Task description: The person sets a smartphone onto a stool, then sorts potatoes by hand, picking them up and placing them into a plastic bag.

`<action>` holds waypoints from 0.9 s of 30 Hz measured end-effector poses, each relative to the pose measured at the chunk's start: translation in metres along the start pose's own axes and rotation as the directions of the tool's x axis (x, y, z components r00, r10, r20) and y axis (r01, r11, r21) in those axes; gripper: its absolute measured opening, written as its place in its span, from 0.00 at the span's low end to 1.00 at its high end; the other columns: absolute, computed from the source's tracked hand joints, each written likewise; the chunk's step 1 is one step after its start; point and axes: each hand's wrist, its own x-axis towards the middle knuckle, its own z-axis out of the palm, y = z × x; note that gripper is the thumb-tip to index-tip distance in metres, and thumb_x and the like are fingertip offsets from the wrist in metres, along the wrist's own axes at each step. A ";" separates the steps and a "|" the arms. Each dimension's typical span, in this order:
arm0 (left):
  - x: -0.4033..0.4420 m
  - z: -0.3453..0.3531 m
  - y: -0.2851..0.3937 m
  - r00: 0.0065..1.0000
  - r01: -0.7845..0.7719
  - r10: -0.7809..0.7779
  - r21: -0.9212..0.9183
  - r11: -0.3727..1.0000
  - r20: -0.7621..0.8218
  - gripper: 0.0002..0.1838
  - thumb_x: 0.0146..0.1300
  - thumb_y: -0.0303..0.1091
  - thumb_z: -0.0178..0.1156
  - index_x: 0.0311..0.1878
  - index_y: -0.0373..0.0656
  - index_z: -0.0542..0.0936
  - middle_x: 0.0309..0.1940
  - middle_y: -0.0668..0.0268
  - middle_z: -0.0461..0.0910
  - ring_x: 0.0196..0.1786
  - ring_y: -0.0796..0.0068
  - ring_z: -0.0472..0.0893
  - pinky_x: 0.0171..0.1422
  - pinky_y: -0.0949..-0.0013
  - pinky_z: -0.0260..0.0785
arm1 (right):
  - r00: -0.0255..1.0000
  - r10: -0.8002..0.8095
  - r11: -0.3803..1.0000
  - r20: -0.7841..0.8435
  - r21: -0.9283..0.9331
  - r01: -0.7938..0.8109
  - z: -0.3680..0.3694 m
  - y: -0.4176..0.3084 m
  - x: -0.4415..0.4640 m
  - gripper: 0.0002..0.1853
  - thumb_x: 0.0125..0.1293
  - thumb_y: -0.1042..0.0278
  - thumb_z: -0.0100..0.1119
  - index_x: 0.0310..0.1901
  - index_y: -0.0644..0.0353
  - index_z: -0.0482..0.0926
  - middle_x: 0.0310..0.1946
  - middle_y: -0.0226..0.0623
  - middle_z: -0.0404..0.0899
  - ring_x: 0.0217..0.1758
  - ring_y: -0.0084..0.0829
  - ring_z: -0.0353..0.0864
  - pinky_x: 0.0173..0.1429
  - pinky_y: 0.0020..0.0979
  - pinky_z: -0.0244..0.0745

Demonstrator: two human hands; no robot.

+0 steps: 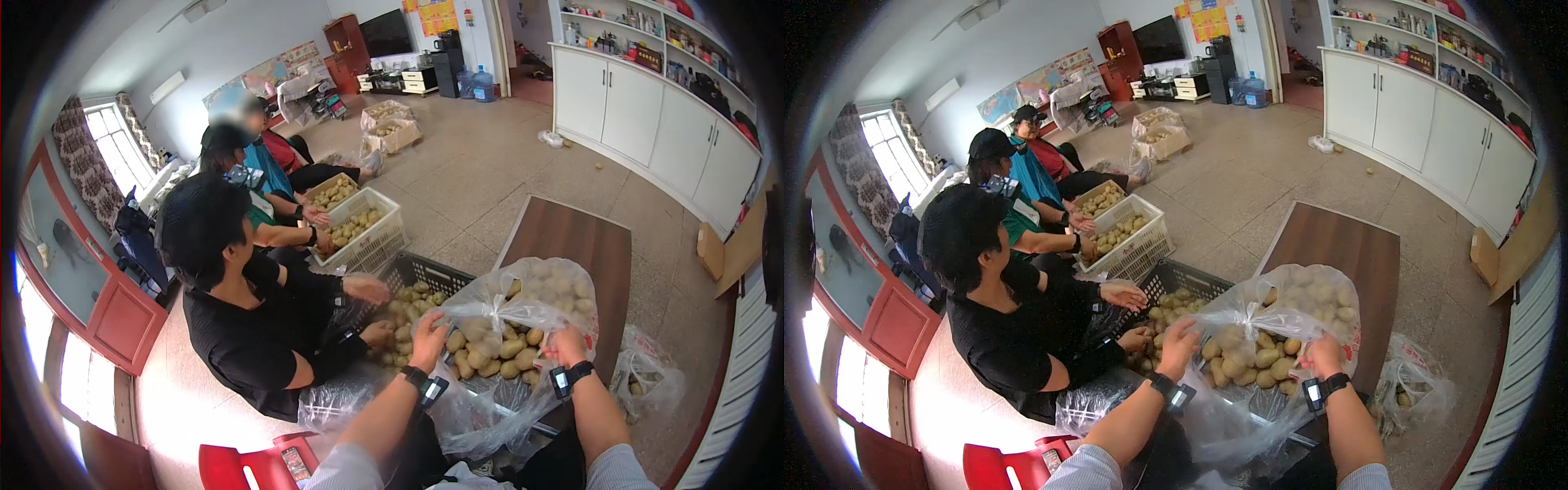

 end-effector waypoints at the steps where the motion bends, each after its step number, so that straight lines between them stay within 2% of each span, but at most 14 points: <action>1: 0.000 0.002 0.001 1.000 0.006 -0.005 -0.034 0.999 0.024 0.22 0.64 0.33 0.60 0.62 0.44 0.75 0.47 0.66 0.77 0.47 0.75 0.76 0.47 0.69 0.73 | 1.000 0.002 1.000 -0.005 0.007 -0.002 -0.004 0.004 0.011 0.19 0.68 0.66 0.50 0.59 0.59 0.71 0.45 0.47 0.80 0.34 0.43 0.87 0.31 0.43 0.82; 3: -0.002 0.003 -0.003 0.999 0.015 -0.012 -0.066 0.998 0.042 0.22 0.64 0.33 0.60 0.62 0.44 0.75 0.48 0.65 0.77 0.48 0.74 0.76 0.49 0.68 0.73 | 0.997 -0.048 0.920 -0.056 0.385 0.066 -0.007 0.012 0.037 0.23 0.67 0.69 0.49 0.63 0.58 0.65 0.50 0.45 0.77 0.34 0.49 0.87 0.31 0.46 0.83; 4: -0.002 0.006 -0.005 0.998 0.017 -0.014 -0.059 0.998 0.053 0.22 0.64 0.33 0.60 0.62 0.44 0.75 0.49 0.65 0.77 0.48 0.74 0.76 0.49 0.68 0.73 | 0.997 -0.050 0.920 -0.054 0.387 0.067 -0.007 0.014 0.039 0.23 0.67 0.69 0.49 0.63 0.58 0.65 0.50 0.45 0.77 0.34 0.49 0.87 0.31 0.46 0.83; 7: 0.001 0.006 0.001 0.996 0.058 -0.054 -0.058 0.997 0.068 0.22 0.64 0.33 0.60 0.62 0.44 0.75 0.50 0.64 0.76 0.50 0.73 0.76 0.51 0.67 0.72 | 0.784 -0.473 0.881 -0.402 -0.216 0.420 -0.005 -0.012 0.019 0.16 0.64 0.67 0.52 0.47 0.72 0.76 0.39 0.57 0.81 0.40 0.50 0.85 0.46 0.46 0.78; 8: 0.001 0.007 -0.001 0.991 0.108 -0.104 -0.061 0.992 0.079 0.22 0.63 0.33 0.60 0.62 0.44 0.76 0.51 0.64 0.76 0.51 0.73 0.76 0.52 0.66 0.72 | 0.786 -0.470 0.883 -0.402 -0.218 0.416 -0.008 -0.011 0.021 0.16 0.64 0.67 0.52 0.47 0.72 0.76 0.39 0.57 0.81 0.40 0.50 0.85 0.46 0.46 0.78; 10: 0.002 0.007 -0.001 0.991 0.112 -0.102 -0.126 0.986 0.082 0.22 0.63 0.32 0.60 0.61 0.44 0.76 0.51 0.64 0.76 0.52 0.72 0.76 0.53 0.65 0.72 | 0.518 -0.732 0.678 -0.442 -0.550 0.488 -0.010 -0.014 0.027 0.17 0.63 0.64 0.56 0.44 0.73 0.76 0.40 0.60 0.80 0.44 0.54 0.81 0.52 0.47 0.72; 14: 0.007 0.001 -0.008 0.989 0.140 -0.128 -0.186 0.973 0.077 0.22 0.63 0.32 0.59 0.61 0.43 0.76 0.51 0.64 0.75 0.53 0.70 0.75 0.55 0.62 0.71 | 0.599 -0.724 0.587 -0.341 -0.761 0.276 -0.021 -0.027 0.011 0.16 0.62 0.61 0.57 0.37 0.71 0.79 0.35 0.60 0.80 0.42 0.56 0.80 0.50 0.51 0.72; 16: 0.011 0.000 -0.010 0.984 0.172 -0.159 -0.185 0.968 0.085 0.22 0.63 0.33 0.58 0.61 0.43 0.76 0.52 0.64 0.75 0.53 0.70 0.75 0.54 0.62 0.71 | 0.503 -0.818 0.467 -0.281 -0.835 0.292 -0.030 -0.021 0.019 0.17 0.61 0.59 0.59 0.35 0.70 0.78 0.33 0.57 0.80 0.41 0.53 0.80 0.49 0.50 0.72; 19: 0.020 -0.003 -0.019 0.975 0.216 -0.200 -0.186 0.959 0.101 0.22 0.64 0.34 0.57 0.61 0.43 0.76 0.54 0.64 0.74 0.53 0.70 0.75 0.54 0.62 0.71 | 0.459 -0.859 0.385 -0.227 -0.877 0.287 -0.040 -0.010 0.030 0.16 0.60 0.59 0.60 0.33 0.68 0.78 0.31 0.54 0.79 0.39 0.52 0.80 0.48 0.50 0.73; 20: 0.021 -0.003 -0.021 0.972 0.224 -0.206 -0.187 0.957 0.109 0.21 0.65 0.34 0.57 0.61 0.43 0.76 0.55 0.64 0.74 0.53 0.70 0.75 0.54 0.62 0.71 | 0.468 -0.854 0.387 -0.226 -0.878 0.283 -0.042 -0.006 0.034 0.16 0.60 0.59 0.60 0.33 0.68 0.78 0.31 0.54 0.79 0.39 0.52 0.80 0.48 0.50 0.73; 22: 0.022 -0.003 -0.023 0.974 0.218 -0.202 -0.178 0.960 0.104 0.21 0.65 0.36 0.57 0.61 0.44 0.76 0.53 0.65 0.75 0.53 0.70 0.75 0.54 0.62 0.71 | 0.372 -0.917 0.279 -0.141 -0.894 0.351 -0.045 -0.002 0.038 0.15 0.59 0.60 0.62 0.36 0.67 0.80 0.34 0.54 0.81 0.40 0.53 0.80 0.47 0.51 0.73; 23: 0.022 -0.003 -0.024 0.977 0.207 -0.192 -0.173 0.963 0.098 0.21 0.65 0.37 0.56 0.61 0.45 0.76 0.51 0.66 0.77 0.53 0.71 0.75 0.54 0.61 0.70 | 0.378 -0.915 0.281 -0.140 -0.894 0.349 -0.047 0.002 0.040 0.15 0.59 0.60 0.62 0.36 0.67 0.80 0.34 0.54 0.81 0.40 0.53 0.80 0.47 0.51 0.73; 25: 0.022 -0.002 -0.025 0.974 0.220 -0.208 -0.164 0.962 0.087 0.21 0.65 0.37 0.56 0.61 0.45 0.76 0.50 0.66 0.77 0.53 0.71 0.75 0.54 0.61 0.70 | 0.666 -0.746 0.325 -0.012 -0.879 0.349 -0.048 0.009 0.045 0.18 0.59 0.59 0.61 0.43 0.67 0.81 0.42 0.56 0.82 0.45 0.55 0.80 0.50 0.51 0.73; 27: 0.024 -0.003 -0.031 0.970 0.237 -0.227 -0.153 0.959 0.082 0.21 0.66 0.38 0.56 0.61 0.45 0.76 0.50 0.66 0.77 0.53 0.71 0.74 0.54 0.61 0.70 | 0.731 -0.682 0.377 -0.029 -0.870 0.317 -0.044 0.016 0.049 0.19 0.60 0.58 0.60 0.45 0.67 0.81 0.44 0.56 0.82 0.47 0.55 0.80 0.52 0.51 0.73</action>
